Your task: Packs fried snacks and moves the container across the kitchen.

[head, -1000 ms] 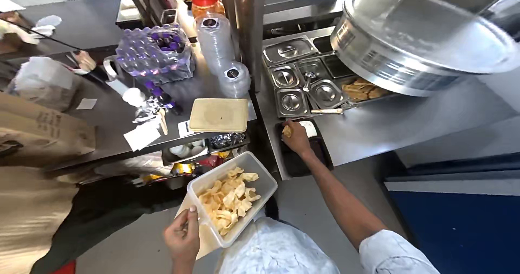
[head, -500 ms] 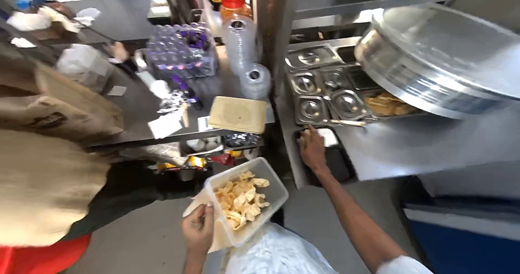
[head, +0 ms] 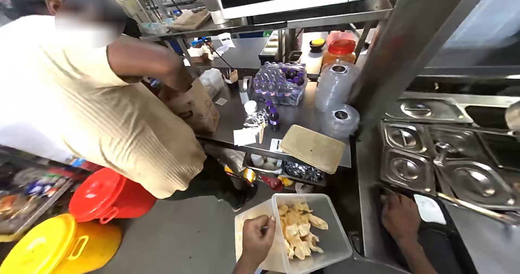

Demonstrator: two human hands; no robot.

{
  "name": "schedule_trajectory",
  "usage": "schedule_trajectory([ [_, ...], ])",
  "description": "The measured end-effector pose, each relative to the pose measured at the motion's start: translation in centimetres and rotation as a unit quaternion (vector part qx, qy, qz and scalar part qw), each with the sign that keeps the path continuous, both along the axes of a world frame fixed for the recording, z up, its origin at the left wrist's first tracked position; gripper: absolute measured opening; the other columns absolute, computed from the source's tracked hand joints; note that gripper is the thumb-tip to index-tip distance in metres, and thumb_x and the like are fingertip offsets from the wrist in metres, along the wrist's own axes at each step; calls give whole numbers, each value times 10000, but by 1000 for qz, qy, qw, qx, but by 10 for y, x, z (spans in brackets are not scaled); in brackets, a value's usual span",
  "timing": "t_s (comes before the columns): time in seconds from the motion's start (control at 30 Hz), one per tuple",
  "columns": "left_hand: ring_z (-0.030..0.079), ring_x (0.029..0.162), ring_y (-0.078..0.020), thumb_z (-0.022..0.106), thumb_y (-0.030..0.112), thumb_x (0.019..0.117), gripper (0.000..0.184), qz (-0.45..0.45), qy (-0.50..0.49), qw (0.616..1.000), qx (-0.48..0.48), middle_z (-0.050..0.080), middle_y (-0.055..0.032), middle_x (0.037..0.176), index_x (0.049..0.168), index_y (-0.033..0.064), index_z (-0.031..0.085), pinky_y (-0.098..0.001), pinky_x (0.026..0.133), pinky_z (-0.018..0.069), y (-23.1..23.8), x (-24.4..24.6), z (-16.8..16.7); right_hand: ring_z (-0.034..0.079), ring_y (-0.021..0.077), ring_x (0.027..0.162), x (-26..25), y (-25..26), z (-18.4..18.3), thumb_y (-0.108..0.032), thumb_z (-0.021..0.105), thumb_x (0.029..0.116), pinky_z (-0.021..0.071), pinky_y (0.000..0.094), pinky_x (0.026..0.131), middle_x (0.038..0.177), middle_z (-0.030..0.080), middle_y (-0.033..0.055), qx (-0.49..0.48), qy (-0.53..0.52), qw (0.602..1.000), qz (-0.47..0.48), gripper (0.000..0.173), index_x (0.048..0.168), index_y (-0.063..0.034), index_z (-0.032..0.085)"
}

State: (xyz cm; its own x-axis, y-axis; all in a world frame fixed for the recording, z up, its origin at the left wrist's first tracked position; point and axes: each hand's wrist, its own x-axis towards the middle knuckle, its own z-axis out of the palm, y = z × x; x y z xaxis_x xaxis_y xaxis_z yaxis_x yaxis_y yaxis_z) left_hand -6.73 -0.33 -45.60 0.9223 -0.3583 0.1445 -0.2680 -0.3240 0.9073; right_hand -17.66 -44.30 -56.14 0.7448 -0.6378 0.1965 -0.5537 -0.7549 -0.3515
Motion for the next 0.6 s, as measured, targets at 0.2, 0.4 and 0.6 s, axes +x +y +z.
schedule_trajectory([
  [0.2, 424, 405, -36, 587, 324, 1000, 454, 2, -12, 1000, -12, 455, 54, 486, 594, 124, 558, -233, 389, 369, 5, 1, -4, 498, 550, 1294, -2, -12, -16, -351, 524, 1038, 405, 729, 1017, 1424, 525, 303, -14, -66, 998, -1, 440, 1346, -61, 644],
  [0.4, 449, 413, -36, 587, 329, 995, 450, -2, -14, 1000, 15, 478, 50, 489, 596, 122, 578, -240, 397, 389, 9, 6, -6, 250, 451, 1535, 4, -31, -19, -634, 232, 1042, 91, 804, 1154, 1642, 333, 213, -15, 17, 1000, 17, 762, 1542, -112, 475],
  [0.6, 446, 411, -46, 585, 358, 1001, 471, -16, -11, 999, 36, 476, 49, 490, 592, 127, 564, -255, 396, 387, 10, 7, -5, 230, 432, 1547, 5, -37, -37, -700, 120, 1015, 99, 782, 1165, 1662, 319, 166, -24, 63, 997, 32, 844, 1591, -151, 400],
])
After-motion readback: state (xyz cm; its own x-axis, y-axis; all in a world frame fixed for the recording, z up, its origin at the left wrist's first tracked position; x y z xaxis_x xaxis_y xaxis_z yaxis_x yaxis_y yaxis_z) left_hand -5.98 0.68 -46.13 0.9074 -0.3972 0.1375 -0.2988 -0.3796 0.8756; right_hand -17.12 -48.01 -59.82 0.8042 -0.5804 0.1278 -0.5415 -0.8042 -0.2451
